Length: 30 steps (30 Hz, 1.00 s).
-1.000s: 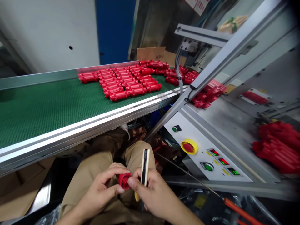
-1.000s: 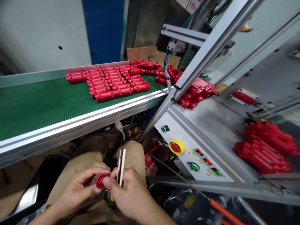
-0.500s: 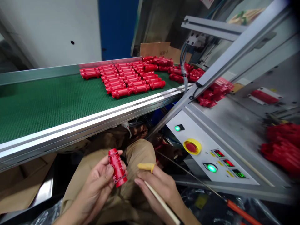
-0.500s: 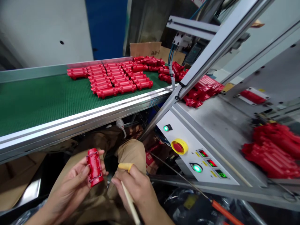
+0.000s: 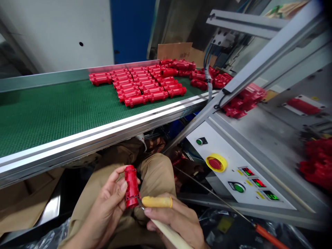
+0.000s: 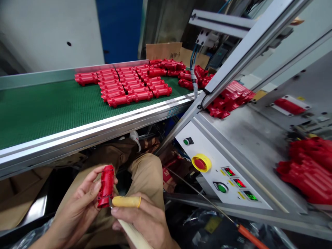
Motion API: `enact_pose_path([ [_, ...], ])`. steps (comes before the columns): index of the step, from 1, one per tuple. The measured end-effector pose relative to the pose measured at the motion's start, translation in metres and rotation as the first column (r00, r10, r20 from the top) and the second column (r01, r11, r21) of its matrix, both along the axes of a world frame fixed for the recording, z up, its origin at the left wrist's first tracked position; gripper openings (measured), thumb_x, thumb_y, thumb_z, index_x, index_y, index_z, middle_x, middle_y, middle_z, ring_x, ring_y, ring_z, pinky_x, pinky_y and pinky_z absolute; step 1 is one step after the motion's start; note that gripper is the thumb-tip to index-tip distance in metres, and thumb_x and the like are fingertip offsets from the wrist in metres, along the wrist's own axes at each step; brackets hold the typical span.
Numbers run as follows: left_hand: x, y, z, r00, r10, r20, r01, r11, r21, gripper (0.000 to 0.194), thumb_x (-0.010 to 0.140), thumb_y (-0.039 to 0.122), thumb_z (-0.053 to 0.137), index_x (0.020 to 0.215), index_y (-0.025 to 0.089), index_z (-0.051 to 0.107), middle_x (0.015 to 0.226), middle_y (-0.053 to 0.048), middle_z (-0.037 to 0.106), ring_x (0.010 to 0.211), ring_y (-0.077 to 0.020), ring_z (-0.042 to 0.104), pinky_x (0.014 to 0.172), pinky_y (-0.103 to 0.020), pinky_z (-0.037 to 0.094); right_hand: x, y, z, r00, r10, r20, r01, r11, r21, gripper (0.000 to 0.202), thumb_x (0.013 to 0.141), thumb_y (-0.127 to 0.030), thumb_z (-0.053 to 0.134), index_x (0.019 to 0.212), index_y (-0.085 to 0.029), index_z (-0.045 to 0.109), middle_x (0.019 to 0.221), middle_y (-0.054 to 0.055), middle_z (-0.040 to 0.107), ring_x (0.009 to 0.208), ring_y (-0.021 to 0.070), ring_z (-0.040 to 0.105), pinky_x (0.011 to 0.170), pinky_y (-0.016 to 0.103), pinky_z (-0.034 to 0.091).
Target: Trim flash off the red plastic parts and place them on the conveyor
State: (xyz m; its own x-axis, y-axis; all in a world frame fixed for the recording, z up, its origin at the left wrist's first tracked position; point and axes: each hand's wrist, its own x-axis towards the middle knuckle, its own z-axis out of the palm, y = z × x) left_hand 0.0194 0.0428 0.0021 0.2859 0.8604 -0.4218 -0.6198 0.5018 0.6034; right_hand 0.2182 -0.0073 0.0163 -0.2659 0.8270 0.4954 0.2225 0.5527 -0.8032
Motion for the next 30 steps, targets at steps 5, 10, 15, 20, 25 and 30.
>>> enact_pose_path([
  [5, 0.002, 0.0, 0.005, 1.0, 0.01, -0.013, -0.011, 1.0, -0.023, 0.047, 0.09, 0.026, 0.078, 0.133, 0.026, 0.06, 0.103, -0.008, 0.077, 0.087, -0.0196, 0.07, 0.072, -0.027, 0.059, -0.003, 0.0, -0.001, 1.0, -0.027, -0.012, 0.027, 0.999, -0.017, 0.043, 0.089, 0.003, 0.069, 0.126, -0.019, 0.071, 0.101, 0.007, 0.078, 0.091, 0.0203, 0.07, 0.082, 0.031, 0.06],
  [10, 0.003, -0.001, 0.003, 1.0, 0.008, -0.024, -0.009, 1.0, -0.016, 0.046, 0.088, 0.027, 0.08, 0.131, 0.025, 0.063, 0.102, -0.008, 0.076, 0.084, -0.0186, 0.068, 0.071, -0.026, 0.059, -0.003, 0.001, -0.001, 0.998, -0.002, 0.066, 0.009, 0.995, -0.104, 0.032, 0.089, -0.001, 0.066, 0.114, -0.022, 0.065, 0.1, 0.007, 0.074, 0.089, 0.0213, 0.067, 0.077, 0.033, 0.059],
  [15, 0.003, -0.001, 0.003, 0.999, -0.026, -0.024, 0.024, 0.998, -0.056, 0.044, 0.09, 0.029, 0.078, 0.131, 0.023, 0.063, 0.096, -0.008, 0.076, 0.077, -0.0171, 0.067, 0.069, -0.026, 0.058, 0.0, -0.005, 0.001, 0.997, -0.028, 0.065, 0.037, 0.987, -0.154, 0.023, 0.099, -0.012, 0.066, 0.115, -0.027, 0.069, 0.104, 0.006, 0.076, 0.094, 0.022, 0.073, 0.078, 0.03, 0.064],
  [20, 0.0, 0.0, 0.009, 0.997, -0.071, -0.006, 0.071, 0.996, -0.048, 0.044, 0.092, 0.03, 0.075, 0.133, 0.024, 0.061, 0.098, -0.008, 0.075, 0.068, -0.0189, 0.066, 0.062, -0.033, 0.059, 0.004, -0.005, 0.015, 0.987, -0.127, -0.096, 0.107, 0.977, -0.187, 0.029, 0.096, -0.008, 0.07, 0.117, -0.027, 0.071, 0.103, 0.003, 0.079, 0.092, 0.0176, 0.079, 0.084, 0.023, 0.065],
  [25, 0.001, 0.0, 0.01, 0.998, -0.064, -0.025, 0.062, 0.997, -0.052, 0.044, 0.092, 0.032, 0.076, 0.133, 0.024, 0.063, 0.098, -0.008, 0.074, 0.074, -0.0157, 0.061, 0.067, -0.028, 0.056, 0.005, -0.002, 0.012, 0.998, -0.045, -0.046, 0.039, 0.992, -0.123, 0.037, 0.088, 0.002, 0.071, 0.116, -0.022, 0.077, 0.093, 0.005, 0.075, 0.084, 0.0178, 0.076, 0.075, 0.024, 0.066],
  [30, 0.002, -0.001, 0.01, 0.997, -0.074, -0.024, 0.073, 0.997, -0.035, 0.045, 0.091, 0.034, 0.076, 0.133, 0.024, 0.064, 0.09, -0.006, 0.07, 0.073, -0.0155, 0.059, 0.065, -0.026, 0.053, 0.005, -0.005, 0.0, 1.0, 0.003, -0.008, -0.005, 0.985, -0.174, 0.039, 0.091, -0.002, 0.07, 0.123, -0.024, 0.076, 0.109, 0.01, 0.073, 0.085, 0.0199, 0.077, 0.068, 0.025, 0.069],
])
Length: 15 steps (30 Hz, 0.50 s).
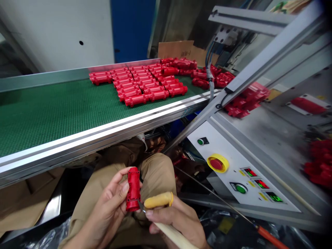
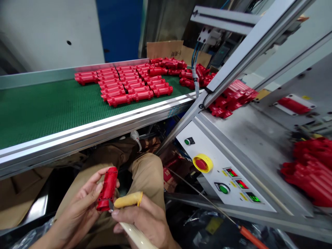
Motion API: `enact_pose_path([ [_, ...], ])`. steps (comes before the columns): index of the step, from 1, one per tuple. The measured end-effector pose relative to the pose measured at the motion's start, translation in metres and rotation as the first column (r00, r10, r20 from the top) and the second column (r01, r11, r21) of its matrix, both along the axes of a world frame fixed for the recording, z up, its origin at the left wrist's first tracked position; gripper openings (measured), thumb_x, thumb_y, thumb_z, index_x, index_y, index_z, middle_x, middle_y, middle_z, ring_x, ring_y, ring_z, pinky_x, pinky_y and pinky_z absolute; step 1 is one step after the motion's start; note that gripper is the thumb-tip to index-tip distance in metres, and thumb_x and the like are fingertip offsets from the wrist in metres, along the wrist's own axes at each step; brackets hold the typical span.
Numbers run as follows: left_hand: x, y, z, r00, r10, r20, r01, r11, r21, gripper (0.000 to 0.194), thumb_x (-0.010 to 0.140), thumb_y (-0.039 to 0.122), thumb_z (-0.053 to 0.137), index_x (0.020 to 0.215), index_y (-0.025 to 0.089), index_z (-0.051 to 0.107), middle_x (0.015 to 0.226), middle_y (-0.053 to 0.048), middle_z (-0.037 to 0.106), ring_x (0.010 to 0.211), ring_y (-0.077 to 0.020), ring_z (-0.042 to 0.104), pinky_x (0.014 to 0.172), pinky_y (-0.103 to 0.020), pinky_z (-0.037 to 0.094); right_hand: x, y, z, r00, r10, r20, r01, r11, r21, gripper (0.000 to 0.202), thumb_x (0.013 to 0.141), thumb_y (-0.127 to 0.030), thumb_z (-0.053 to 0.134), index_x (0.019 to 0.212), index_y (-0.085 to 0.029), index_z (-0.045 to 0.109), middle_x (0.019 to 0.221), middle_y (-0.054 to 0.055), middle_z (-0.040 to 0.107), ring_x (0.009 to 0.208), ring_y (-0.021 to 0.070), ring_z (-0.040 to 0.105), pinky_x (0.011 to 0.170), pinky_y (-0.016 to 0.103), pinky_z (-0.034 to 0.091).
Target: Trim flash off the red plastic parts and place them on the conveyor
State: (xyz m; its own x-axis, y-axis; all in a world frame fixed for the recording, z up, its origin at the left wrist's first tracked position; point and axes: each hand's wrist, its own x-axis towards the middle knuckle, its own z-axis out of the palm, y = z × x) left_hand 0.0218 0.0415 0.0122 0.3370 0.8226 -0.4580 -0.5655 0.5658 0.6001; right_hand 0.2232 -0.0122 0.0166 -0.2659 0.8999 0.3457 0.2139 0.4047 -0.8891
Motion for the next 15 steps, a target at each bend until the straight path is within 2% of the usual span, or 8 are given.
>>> enact_pose_path([
  [5, 0.0, 0.0, 0.001, 1.0, 0.003, -0.001, -0.003, 1.0, -0.009, 0.044, 0.089, 0.035, 0.078, 0.131, 0.025, 0.067, 0.092, -0.006, 0.071, 0.072, -0.0157, 0.06, 0.065, -0.026, 0.053, -0.006, -0.004, -0.009, 0.997, -0.075, -0.037, 0.077, 0.996, 0.047, 0.032, 0.093, -0.008, 0.071, 0.12, -0.024, 0.076, 0.109, 0.01, 0.074, 0.085, 0.0202, 0.078, 0.064, 0.022, 0.068],
  [8, 0.0, 0.0, 0.0, 1.0, 0.005, 0.003, -0.005, 1.0, -0.014, 0.044, 0.09, 0.034, 0.078, 0.131, 0.024, 0.066, 0.092, -0.007, 0.072, 0.073, -0.0158, 0.06, 0.065, -0.026, 0.053, -0.007, -0.001, -0.008, 0.997, -0.081, -0.015, 0.081, 0.996, 0.045, 0.029, 0.093, -0.008, 0.07, 0.117, -0.024, 0.075, 0.109, 0.009, 0.073, 0.082, 0.0185, 0.077, 0.067, 0.023, 0.068],
  [12, 0.001, 0.0, -0.003, 1.0, 0.009, -0.002, -0.009, 1.0, -0.007, 0.043, 0.09, 0.031, 0.078, 0.13, 0.025, 0.065, 0.09, -0.006, 0.071, 0.074, -0.0162, 0.063, 0.067, -0.027, 0.055, -0.002, 0.003, 0.005, 0.997, 0.021, 0.072, -0.021, 1.0, 0.009, 0.032, 0.092, -0.004, 0.069, 0.117, -0.023, 0.069, 0.103, 0.007, 0.074, 0.086, 0.0182, 0.075, 0.08, 0.026, 0.067],
  [15, 0.0, 0.0, -0.005, 1.0, 0.0, -0.01, 0.0, 1.0, -0.013, 0.044, 0.091, 0.031, 0.077, 0.132, 0.024, 0.063, 0.091, -0.006, 0.07, 0.078, -0.0173, 0.065, 0.069, -0.027, 0.057, -0.001, -0.001, 0.011, 0.99, 0.077, 0.12, -0.072, 0.996, -0.043, 0.032, 0.095, -0.006, 0.066, 0.123, -0.022, 0.068, 0.112, 0.01, 0.074, 0.086, 0.018, 0.076, 0.071, 0.022, 0.067],
])
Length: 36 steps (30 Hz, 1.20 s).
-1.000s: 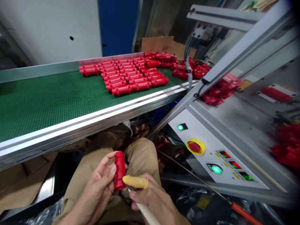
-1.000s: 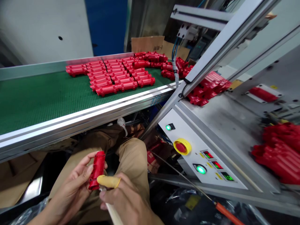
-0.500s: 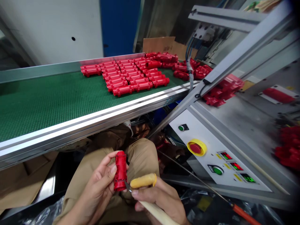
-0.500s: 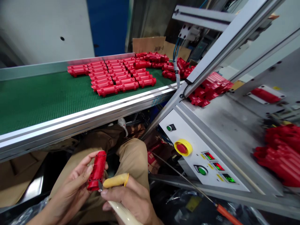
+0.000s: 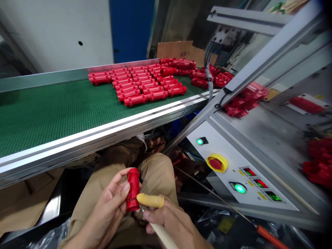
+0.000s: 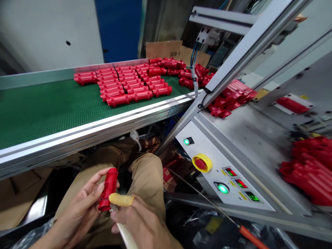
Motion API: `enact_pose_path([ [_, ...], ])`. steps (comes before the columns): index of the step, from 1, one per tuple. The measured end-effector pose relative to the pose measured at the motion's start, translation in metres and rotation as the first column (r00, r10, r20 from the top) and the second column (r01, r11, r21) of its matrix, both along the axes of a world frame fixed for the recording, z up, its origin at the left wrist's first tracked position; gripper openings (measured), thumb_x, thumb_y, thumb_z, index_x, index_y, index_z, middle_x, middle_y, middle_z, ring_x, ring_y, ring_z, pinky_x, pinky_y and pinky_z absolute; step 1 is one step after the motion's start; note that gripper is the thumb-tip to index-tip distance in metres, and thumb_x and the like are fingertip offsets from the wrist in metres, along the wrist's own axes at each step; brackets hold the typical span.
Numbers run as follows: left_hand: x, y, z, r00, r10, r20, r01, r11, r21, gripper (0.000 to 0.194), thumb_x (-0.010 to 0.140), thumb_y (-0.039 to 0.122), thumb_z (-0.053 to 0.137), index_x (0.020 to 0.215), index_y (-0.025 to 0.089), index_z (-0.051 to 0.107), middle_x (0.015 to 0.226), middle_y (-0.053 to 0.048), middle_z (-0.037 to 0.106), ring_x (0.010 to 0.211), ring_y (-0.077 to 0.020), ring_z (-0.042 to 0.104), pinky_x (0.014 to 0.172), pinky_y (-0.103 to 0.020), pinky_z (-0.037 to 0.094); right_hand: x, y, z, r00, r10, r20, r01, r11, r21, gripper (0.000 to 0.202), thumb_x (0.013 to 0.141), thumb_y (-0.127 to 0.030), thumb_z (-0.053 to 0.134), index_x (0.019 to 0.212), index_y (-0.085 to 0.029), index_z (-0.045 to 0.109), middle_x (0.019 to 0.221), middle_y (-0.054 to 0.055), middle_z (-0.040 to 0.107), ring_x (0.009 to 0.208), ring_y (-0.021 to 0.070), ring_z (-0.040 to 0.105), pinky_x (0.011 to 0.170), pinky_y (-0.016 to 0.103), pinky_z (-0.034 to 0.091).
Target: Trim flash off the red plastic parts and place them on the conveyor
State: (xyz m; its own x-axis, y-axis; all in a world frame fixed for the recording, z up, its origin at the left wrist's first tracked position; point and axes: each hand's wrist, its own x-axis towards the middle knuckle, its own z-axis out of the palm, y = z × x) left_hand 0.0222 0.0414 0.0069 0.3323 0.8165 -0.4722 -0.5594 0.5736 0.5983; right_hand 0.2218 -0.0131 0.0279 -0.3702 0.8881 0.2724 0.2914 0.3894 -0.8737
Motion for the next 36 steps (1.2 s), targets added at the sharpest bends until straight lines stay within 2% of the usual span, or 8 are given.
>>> enact_pose_path([
  [4, -0.001, 0.0, 0.0, 1.0, -0.01, 0.013, 0.01, 1.0, 0.01, 0.045, 0.091, 0.032, 0.077, 0.132, 0.026, 0.061, 0.089, -0.004, 0.068, 0.072, -0.0197, 0.067, 0.062, -0.031, 0.057, -0.003, -0.005, -0.001, 0.96, -0.225, -0.17, 0.224, 0.974, -0.022, 0.025, 0.1, -0.012, 0.067, 0.12, -0.026, 0.071, 0.101, 0.007, 0.079, 0.079, 0.0176, 0.078, 0.071, 0.024, 0.068],
  [5, -0.001, 0.001, 0.001, 1.0, -0.009, 0.017, 0.009, 1.0, 0.012, 0.044, 0.091, 0.031, 0.077, 0.132, 0.026, 0.061, 0.091, -0.004, 0.069, 0.071, -0.0196, 0.067, 0.06, -0.032, 0.057, -0.003, -0.004, -0.002, 0.947, -0.241, -0.213, 0.242, 0.97, -0.022, 0.024, 0.1, -0.013, 0.068, 0.119, -0.026, 0.072, 0.097, 0.006, 0.08, 0.078, 0.0181, 0.079, 0.071, 0.025, 0.069],
  [9, 0.001, 0.001, 0.004, 1.0, 0.001, 0.025, -0.001, 1.0, 0.004, 0.042, 0.09, 0.031, 0.079, 0.13, 0.025, 0.065, 0.09, -0.005, 0.071, 0.069, -0.0156, 0.063, 0.064, -0.029, 0.056, -0.003, 0.006, 0.001, 0.971, -0.127, -0.203, 0.145, 0.987, 0.075, 0.022, 0.097, -0.012, 0.07, 0.116, -0.022, 0.076, 0.09, 0.007, 0.078, 0.08, 0.0197, 0.078, 0.069, 0.027, 0.068],
  [13, 0.002, 0.001, 0.005, 1.0, 0.001, 0.008, -0.001, 1.0, 0.0, 0.046, 0.087, 0.034, 0.082, 0.13, 0.025, 0.067, 0.097, -0.008, 0.075, 0.078, -0.018, 0.067, 0.068, -0.027, 0.055, -0.005, 0.012, 0.002, 0.983, -0.108, -0.15, 0.127, 0.984, 0.125, 0.025, 0.095, -0.009, 0.07, 0.116, -0.021, 0.077, 0.095, 0.008, 0.076, 0.079, 0.0181, 0.076, 0.067, 0.025, 0.069],
  [17, 0.001, 0.001, 0.002, 1.0, -0.01, 0.003, 0.01, 1.0, 0.002, 0.048, 0.088, 0.034, 0.081, 0.133, 0.024, 0.066, 0.1, -0.01, 0.076, 0.081, -0.018, 0.068, 0.072, -0.028, 0.055, -0.009, 0.01, -0.001, 0.979, -0.102, -0.174, 0.122, 0.987, 0.108, 0.023, 0.095, -0.01, 0.071, 0.114, -0.021, 0.077, 0.095, 0.008, 0.074, 0.075, 0.0169, 0.075, 0.066, 0.024, 0.068],
  [24, 0.0, 0.0, 0.003, 1.0, -0.009, 0.015, 0.009, 1.0, -0.009, 0.046, 0.09, 0.034, 0.079, 0.133, 0.024, 0.065, 0.095, -0.007, 0.074, 0.078, -0.0163, 0.065, 0.069, -0.027, 0.055, -0.005, 0.005, -0.005, 0.984, -0.109, -0.142, 0.116, 0.992, 0.041, 0.04, 0.087, 0.003, 0.07, 0.117, -0.024, 0.075, 0.105, 0.008, 0.076, 0.08, 0.0174, 0.077, 0.066, 0.022, 0.067],
  [29, 0.0, 0.0, 0.004, 1.0, -0.006, 0.011, 0.006, 1.0, -0.011, 0.049, 0.088, 0.035, 0.081, 0.133, 0.023, 0.066, 0.098, -0.009, 0.075, 0.077, -0.0175, 0.066, 0.067, -0.027, 0.054, -0.005, 0.008, 0.002, 0.982, -0.127, -0.139, 0.139, 0.987, 0.084, 0.027, 0.092, -0.006, 0.073, 0.113, -0.022, 0.076, 0.1, 0.009, 0.078, 0.082, 0.0192, 0.078, 0.072, 0.026, 0.067],
  [36, 0.001, -0.001, 0.003, 1.0, 0.022, 0.002, -0.022, 1.0, -0.002, 0.046, 0.086, 0.033, 0.082, 0.129, 0.024, 0.068, 0.093, -0.007, 0.074, 0.077, -0.0183, 0.067, 0.068, -0.027, 0.055, -0.003, 0.01, 0.006, 0.994, -0.071, -0.082, 0.08, 0.991, 0.111, 0.023, 0.095, -0.009, 0.07, 0.116, -0.02, 0.072, 0.101, 0.009, 0.076, 0.086, 0.0184, 0.076, 0.077, 0.025, 0.066],
])
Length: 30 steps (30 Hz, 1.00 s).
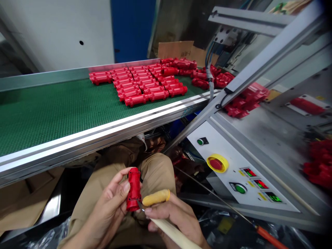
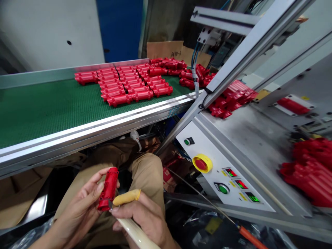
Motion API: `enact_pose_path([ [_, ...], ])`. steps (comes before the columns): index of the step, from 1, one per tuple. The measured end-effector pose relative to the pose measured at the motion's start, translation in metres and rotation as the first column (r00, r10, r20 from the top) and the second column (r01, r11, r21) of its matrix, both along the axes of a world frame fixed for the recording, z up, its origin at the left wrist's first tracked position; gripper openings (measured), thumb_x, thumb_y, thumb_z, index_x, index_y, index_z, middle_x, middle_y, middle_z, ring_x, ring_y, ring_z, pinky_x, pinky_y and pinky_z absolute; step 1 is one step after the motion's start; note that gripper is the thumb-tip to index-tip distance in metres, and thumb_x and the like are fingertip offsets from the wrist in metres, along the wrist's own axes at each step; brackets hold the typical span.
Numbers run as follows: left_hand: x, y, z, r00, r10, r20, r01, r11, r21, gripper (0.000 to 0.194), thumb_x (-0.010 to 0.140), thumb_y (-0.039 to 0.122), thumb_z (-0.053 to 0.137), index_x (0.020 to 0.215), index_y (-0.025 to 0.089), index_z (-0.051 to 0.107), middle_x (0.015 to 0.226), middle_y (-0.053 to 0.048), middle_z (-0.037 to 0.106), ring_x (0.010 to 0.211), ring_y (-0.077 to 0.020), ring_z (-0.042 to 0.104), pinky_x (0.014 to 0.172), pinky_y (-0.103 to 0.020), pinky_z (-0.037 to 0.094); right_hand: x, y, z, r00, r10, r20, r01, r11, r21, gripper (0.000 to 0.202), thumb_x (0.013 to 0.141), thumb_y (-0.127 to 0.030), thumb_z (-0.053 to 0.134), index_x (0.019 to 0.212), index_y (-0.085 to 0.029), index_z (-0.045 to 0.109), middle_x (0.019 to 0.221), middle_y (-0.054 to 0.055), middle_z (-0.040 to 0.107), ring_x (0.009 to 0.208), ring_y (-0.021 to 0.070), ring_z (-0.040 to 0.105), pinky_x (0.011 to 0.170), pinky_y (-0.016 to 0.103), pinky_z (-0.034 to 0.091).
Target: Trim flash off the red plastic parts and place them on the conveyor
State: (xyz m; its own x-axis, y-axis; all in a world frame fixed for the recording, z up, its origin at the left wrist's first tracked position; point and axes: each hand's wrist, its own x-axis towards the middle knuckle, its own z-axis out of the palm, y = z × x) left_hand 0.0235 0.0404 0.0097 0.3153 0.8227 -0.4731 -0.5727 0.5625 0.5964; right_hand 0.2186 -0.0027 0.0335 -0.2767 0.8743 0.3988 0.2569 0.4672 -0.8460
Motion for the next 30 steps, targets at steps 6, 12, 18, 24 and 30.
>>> enact_pose_path([
  [6, 0.0, 0.001, -0.007, 1.0, -0.002, 0.003, 0.002, 1.0, -0.013, 0.043, 0.089, 0.03, 0.08, 0.129, 0.024, 0.066, 0.084, -0.003, 0.069, 0.07, -0.0152, 0.063, 0.067, -0.028, 0.057, 0.0, -0.011, -0.013, 0.971, -0.026, 0.236, 0.031, 0.999, -0.02, 0.021, 0.105, -0.025, 0.059, 0.121, -0.027, 0.073, 0.103, 0.007, 0.077, 0.086, 0.0213, 0.076, 0.076, 0.028, 0.068],
  [12, -0.005, 0.001, -0.006, 0.996, -0.083, 0.029, 0.084, 0.996, -0.039, 0.047, 0.094, 0.034, 0.072, 0.137, 0.022, 0.059, 0.097, -0.009, 0.074, 0.068, -0.0197, 0.069, 0.059, -0.03, 0.055, 0.0, -0.007, -0.021, 0.919, -0.395, 0.014, 0.394, 0.918, 0.033, 0.031, 0.097, -0.006, 0.064, 0.122, -0.025, 0.069, 0.103, 0.007, 0.078, 0.087, 0.0201, 0.077, 0.079, 0.029, 0.066],
  [18, 0.029, 0.029, -0.007, 0.848, -0.361, -0.388, 0.461, 0.864, 0.204, 0.057, 0.1, 0.041, 0.055, 0.153, 0.025, 0.046, 0.105, -0.008, 0.073, 0.073, -0.0188, 0.066, 0.063, -0.03, 0.053, 0.063, -0.026, -0.006, 0.771, -0.552, 0.317, 0.583, 0.813, -0.002, 0.023, 0.106, -0.028, 0.053, 0.092, -0.021, 0.069, 0.069, 0.001, 0.07, 0.054, 0.0156, 0.067, 0.057, 0.026, 0.058],
  [24, 0.169, 0.096, -0.032, 0.625, -0.246, -0.741, 0.742, 0.482, 0.466, 0.065, 0.094, 0.021, 0.059, 0.157, 0.028, 0.045, 0.124, -0.009, 0.073, 0.116, -0.0278, 0.065, 0.107, -0.044, 0.044, 0.184, -0.053, -0.021, 0.094, -0.787, 0.609, 0.912, 0.314, 0.265, 0.034, 0.102, -0.044, 0.049, 0.112, -0.018, 0.069, 0.076, 0.009, 0.077, 0.06, 0.0281, 0.073, 0.059, 0.036, 0.056],
  [30, 0.244, 0.114, -0.051, 0.566, -0.156, -0.81, 0.795, 0.366, 0.485, 0.058, 0.098, 0.026, 0.057, 0.155, 0.021, 0.045, 0.12, -0.012, 0.071, 0.11, -0.0304, 0.068, 0.104, -0.052, 0.046, 0.217, -0.054, -0.057, 0.024, -0.794, 0.608, 0.899, 0.283, 0.334, 0.033, 0.101, -0.036, 0.041, 0.116, -0.019, 0.064, 0.108, 0.016, 0.081, 0.089, 0.0348, 0.082, 0.073, 0.041, 0.061],
])
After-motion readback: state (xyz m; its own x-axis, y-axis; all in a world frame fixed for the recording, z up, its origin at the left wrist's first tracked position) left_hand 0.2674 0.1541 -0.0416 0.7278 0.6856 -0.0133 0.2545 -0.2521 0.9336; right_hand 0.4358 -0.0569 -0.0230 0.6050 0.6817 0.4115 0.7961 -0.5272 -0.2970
